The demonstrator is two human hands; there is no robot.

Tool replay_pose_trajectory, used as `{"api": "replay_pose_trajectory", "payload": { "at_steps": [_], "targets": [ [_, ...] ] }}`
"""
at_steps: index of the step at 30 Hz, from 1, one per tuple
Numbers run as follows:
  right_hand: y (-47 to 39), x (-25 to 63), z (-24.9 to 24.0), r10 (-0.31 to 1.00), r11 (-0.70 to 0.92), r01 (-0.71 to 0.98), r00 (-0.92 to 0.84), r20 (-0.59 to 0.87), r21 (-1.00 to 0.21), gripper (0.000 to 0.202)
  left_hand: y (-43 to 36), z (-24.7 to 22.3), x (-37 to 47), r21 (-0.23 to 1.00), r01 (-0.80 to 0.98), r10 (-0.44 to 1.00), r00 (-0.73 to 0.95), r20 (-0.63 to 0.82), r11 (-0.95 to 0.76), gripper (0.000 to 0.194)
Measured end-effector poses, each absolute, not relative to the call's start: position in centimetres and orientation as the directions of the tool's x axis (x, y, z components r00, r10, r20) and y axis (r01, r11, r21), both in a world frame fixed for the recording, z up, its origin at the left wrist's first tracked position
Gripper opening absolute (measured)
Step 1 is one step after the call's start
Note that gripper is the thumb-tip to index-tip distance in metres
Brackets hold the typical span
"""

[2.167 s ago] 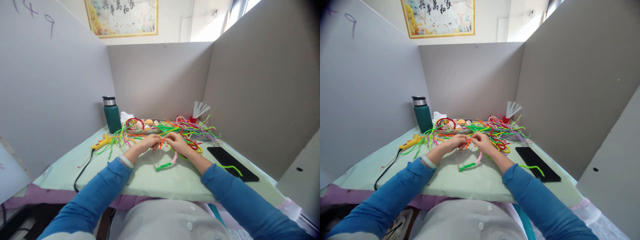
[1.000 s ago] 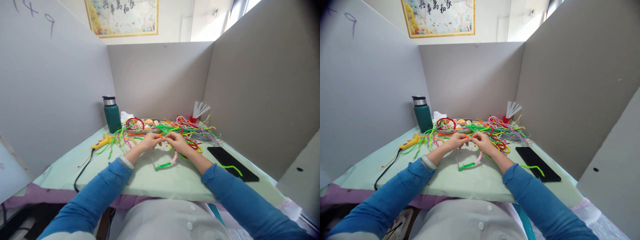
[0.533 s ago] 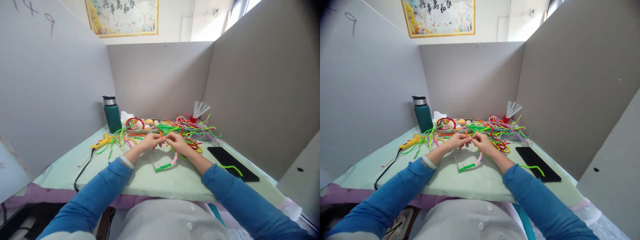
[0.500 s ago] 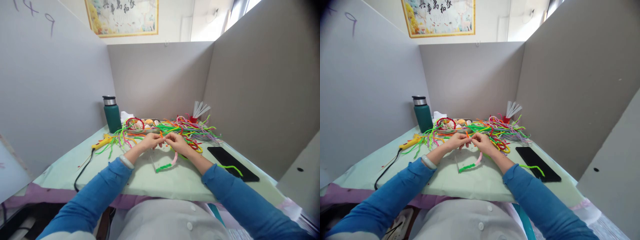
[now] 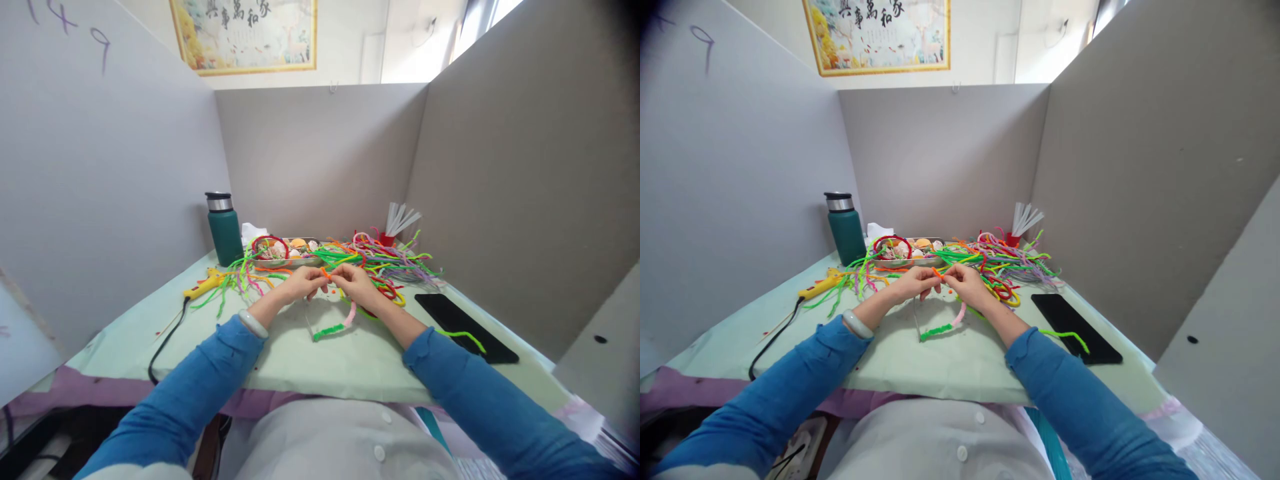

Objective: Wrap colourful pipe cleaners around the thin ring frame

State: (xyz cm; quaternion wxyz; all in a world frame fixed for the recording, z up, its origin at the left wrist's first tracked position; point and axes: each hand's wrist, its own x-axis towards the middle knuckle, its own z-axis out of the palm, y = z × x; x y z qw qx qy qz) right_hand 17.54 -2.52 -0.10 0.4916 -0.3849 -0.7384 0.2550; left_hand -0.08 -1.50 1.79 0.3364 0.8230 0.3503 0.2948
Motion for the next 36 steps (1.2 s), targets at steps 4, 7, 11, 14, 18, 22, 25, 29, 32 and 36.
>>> {"api": "replay_pose_trajectory", "payload": {
  "at_steps": [4,7,11,14,18,22,25,29,32,36],
  "targets": [
    [-2.42,17.60,-0.19,0.826,0.563,0.332,-0.225,0.517,-0.757,0.020,-1.70,2.04,0.05,0.741,0.425,0.798,0.550,0.246,-0.521,0.040],
    [-2.33,17.62,-0.28,0.823,0.568,0.327,-0.231,0.519,-0.756,0.022,-1.73,2.11,0.11,0.740,0.440,0.812,0.530,0.243,-0.508,0.041],
    [-2.29,17.59,-0.35,0.817,0.576,0.317,-0.248,0.520,-0.754,0.023,-1.54,2.03,0.06,0.766,0.415,0.815,0.528,0.237,-0.491,0.042],
    [-2.40,17.54,-0.28,0.816,0.576,0.299,-0.261,0.516,-0.761,0.022,-1.52,2.01,-0.01,0.780,0.404,0.819,0.527,0.229,-0.478,0.043],
    [-2.65,17.49,-0.10,0.817,0.574,0.289,-0.273,0.509,-0.766,0.020,-1.74,2.04,-0.01,0.809,0.377,0.830,0.510,0.225,-0.451,0.044],
    [-2.84,17.43,-0.02,0.814,0.575,0.273,-0.289,0.504,-0.771,0.019,-1.80,2.03,0.02,0.845,0.341,0.839,0.503,0.207,-0.412,0.046],
    [-2.94,17.34,0.01,0.814,0.573,0.264,-0.292,0.502,-0.776,0.018,-1.67,2.00,0.01,0.873,0.307,0.840,0.510,0.186,-0.380,0.047],
    [-3.10,17.24,0.10,0.817,0.569,0.262,-0.292,0.498,-0.780,0.017,-1.58,2.04,-0.01,0.890,0.294,0.840,0.519,0.159,-0.350,0.045],
    [-3.18,17.20,0.14,0.820,0.565,0.269,-0.285,0.496,-0.780,0.017,-1.60,2.09,0.04,0.894,0.312,0.852,0.507,0.131,-0.323,0.043],
    [-3.14,17.17,0.04,0.814,0.572,0.265,-0.297,0.499,-0.776,0.017,-1.58,2.05,0.08,0.898,0.311,0.856,0.502,0.122,-0.310,0.040]
  ]
}}
